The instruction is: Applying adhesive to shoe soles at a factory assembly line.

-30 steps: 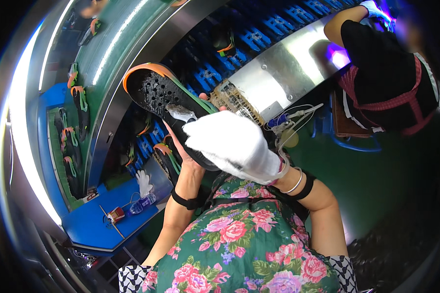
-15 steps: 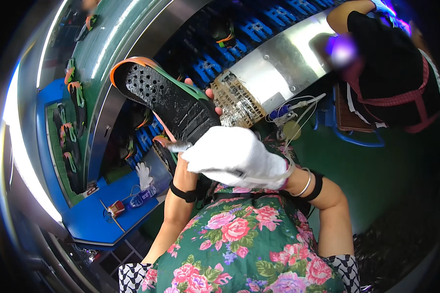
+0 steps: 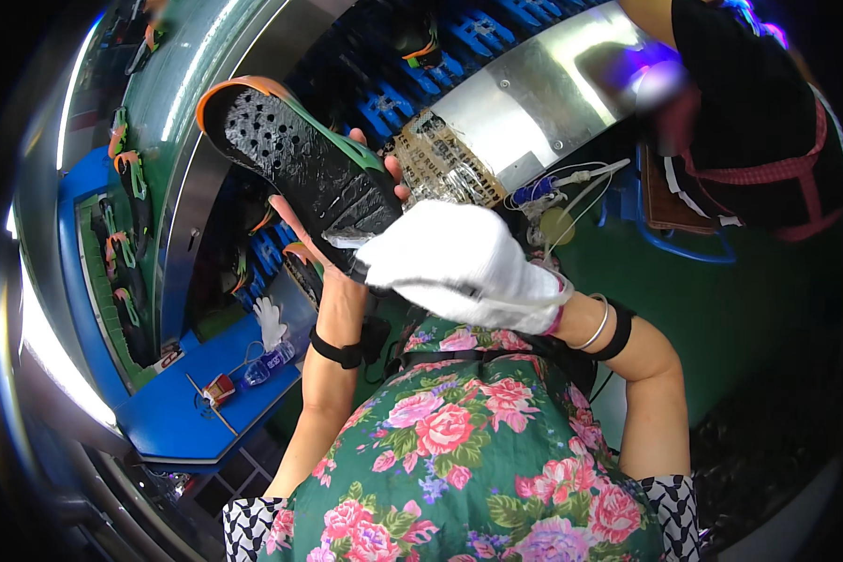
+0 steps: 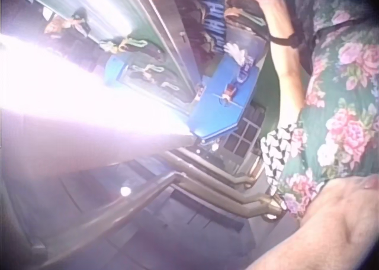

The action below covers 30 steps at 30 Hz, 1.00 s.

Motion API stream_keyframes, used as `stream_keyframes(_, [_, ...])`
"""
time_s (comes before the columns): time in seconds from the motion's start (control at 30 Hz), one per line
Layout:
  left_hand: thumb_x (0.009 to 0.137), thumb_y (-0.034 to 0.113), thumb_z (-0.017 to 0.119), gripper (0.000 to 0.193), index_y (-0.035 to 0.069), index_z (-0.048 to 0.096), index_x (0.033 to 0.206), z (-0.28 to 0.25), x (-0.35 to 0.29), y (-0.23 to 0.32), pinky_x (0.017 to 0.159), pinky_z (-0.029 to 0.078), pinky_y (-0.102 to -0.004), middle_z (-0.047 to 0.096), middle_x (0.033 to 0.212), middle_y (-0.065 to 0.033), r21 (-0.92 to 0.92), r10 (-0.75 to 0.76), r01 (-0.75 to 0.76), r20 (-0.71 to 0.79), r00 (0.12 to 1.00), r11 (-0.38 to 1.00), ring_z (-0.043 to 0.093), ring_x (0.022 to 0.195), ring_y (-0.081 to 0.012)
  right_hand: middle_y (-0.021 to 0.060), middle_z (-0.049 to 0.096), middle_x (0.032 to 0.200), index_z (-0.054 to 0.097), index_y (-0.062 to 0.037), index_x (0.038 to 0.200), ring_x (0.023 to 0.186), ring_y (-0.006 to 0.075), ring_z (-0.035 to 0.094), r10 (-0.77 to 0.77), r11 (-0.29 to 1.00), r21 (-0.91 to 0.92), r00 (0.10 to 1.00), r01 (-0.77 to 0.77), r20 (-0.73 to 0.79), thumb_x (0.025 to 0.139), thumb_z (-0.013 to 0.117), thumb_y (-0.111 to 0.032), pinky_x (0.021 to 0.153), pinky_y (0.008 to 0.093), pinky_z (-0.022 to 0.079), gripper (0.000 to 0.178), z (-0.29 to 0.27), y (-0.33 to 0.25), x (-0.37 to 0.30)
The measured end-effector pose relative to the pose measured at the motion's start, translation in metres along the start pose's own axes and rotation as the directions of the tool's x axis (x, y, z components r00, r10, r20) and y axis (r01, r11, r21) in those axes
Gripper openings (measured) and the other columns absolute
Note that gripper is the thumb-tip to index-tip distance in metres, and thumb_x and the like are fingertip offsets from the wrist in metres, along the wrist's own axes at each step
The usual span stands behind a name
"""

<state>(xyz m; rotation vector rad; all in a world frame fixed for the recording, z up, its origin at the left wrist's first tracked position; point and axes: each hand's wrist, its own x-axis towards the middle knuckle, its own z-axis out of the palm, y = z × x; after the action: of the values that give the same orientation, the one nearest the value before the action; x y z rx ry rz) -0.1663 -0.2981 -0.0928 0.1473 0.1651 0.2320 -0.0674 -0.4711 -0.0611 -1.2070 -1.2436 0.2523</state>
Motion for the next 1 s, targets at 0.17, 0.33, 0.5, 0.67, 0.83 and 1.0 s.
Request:
stream_keyframes(0.17, [0.073, 0.082, 0.069, 0.121, 0.005, 0.03, 0.158, -0.012, 0.001, 0.014, 0.098, 0.055, -0.0571, 0.046, 0.147, -0.0325, 0.029, -0.148, 0.145, 0.151, 0.977, 0.989, 0.058, 0.12, -0.0501, 0.0072, 0.077, 0.101, 0.079, -0.0093, 0.097, 0.089, 0.024, 0.073, -0.008, 0.996, 0.094, 0.992, -0.003, 0.122, 0.083, 0.077, -0.007, 0.078, 0.0347, 0.059, 0.015, -0.003, -0.011, -0.001])
stream_keyframes(0.33, [0.07, 0.082, 0.073, 0.126, 0.003, 0.028, 0.156, -0.006, 0.0, 0.017, 0.098, 0.053, -0.0524, 0.053, 0.132, -0.0345, 0.209, -0.127, 0.133, -0.042, 0.991, 0.969, 0.059, 0.113, -0.0435, 0.0087, 0.077, 0.102, 0.078, -0.0087, 0.101, 0.092, 0.0246, 0.074, 0.009, 1.0, 0.002, 1.0, -0.009, 0.028, 0.082, 0.077, -0.005, 0.08, 0.0355, 0.059, 0.02, -0.009, 0.004, 0.0])
stream_keyframes(0.5, [0.079, 0.081, 0.063, 0.119, -0.002, 0.026, 0.157, -0.011, 0.009, 0.028, 0.098, 0.056, -0.0525, 0.044, 0.149, -0.0249, 0.088, -0.336, 0.324, 0.215, 0.917, 0.942, 0.058, 0.122, -0.0471, 0.0071, 0.077, 0.103, 0.078, -0.0095, 0.105, 0.093, 0.0252, 0.073, -0.058, 0.998, 0.011, 0.992, 0.057, 0.111, 0.083, 0.077, -0.009, 0.08, 0.0363, 0.059, 0.022, 0.007, -0.007, -0.008])
stream_keyframes(0.67, [0.083, 0.076, 0.061, 0.111, 0.0, 0.03, 0.157, -0.005, 0.003, 0.028, 0.106, 0.051, -0.0518, 0.05, 0.146, -0.0265, 0.114, -0.247, 0.231, 0.143, 0.958, 0.966, 0.06, 0.122, -0.0455, 0.0083, 0.077, 0.103, 0.079, -0.0085, 0.101, 0.091, 0.0256, 0.074, 0.119, 0.968, 0.208, 0.985, -0.144, 0.125, 0.078, 0.08, -0.005, 0.081, 0.0357, 0.059, 0.023, -0.008, -0.003, 0.0])
stream_keyframes(0.83, [0.087, 0.07, 0.056, 0.103, 0.002, 0.027, 0.159, 0.001, 0.005, 0.046, 0.103, 0.049, -0.0617, 0.041, 0.15, -0.0348, 0.378, -0.211, 0.302, -0.265, 0.941, 0.875, 0.055, 0.125, -0.0525, 0.0129, 0.074, 0.119, 0.075, -0.0055, 0.113, 0.107, 0.0312, 0.07, -0.094, 0.994, -0.031, 0.961, 0.106, 0.258, 0.088, 0.07, -0.011, 0.088, 0.0388, 0.058, 0.026, -0.003, -0.001, -0.01])
stream_keyframes(1.0, [0.099, 0.03, 0.057, 0.045, -0.002, 0.065, 0.13, -0.009, 0.006, 0.06, 0.098, 0.058, -0.0451, 0.072, 0.121, -0.0207, 0.224, -0.243, 0.307, -0.272, 0.931, 0.925, 0.073, 0.105, -0.0327, 0.0095, 0.077, 0.108, 0.078, -0.0092, 0.106, 0.095, 0.0278, 0.074, -0.051, 0.983, 0.184, 0.965, 0.003, 0.258, 0.08, 0.078, -0.012, 0.081, 0.0366, 0.059, 0.026, -0.007, -0.015, 0.002])
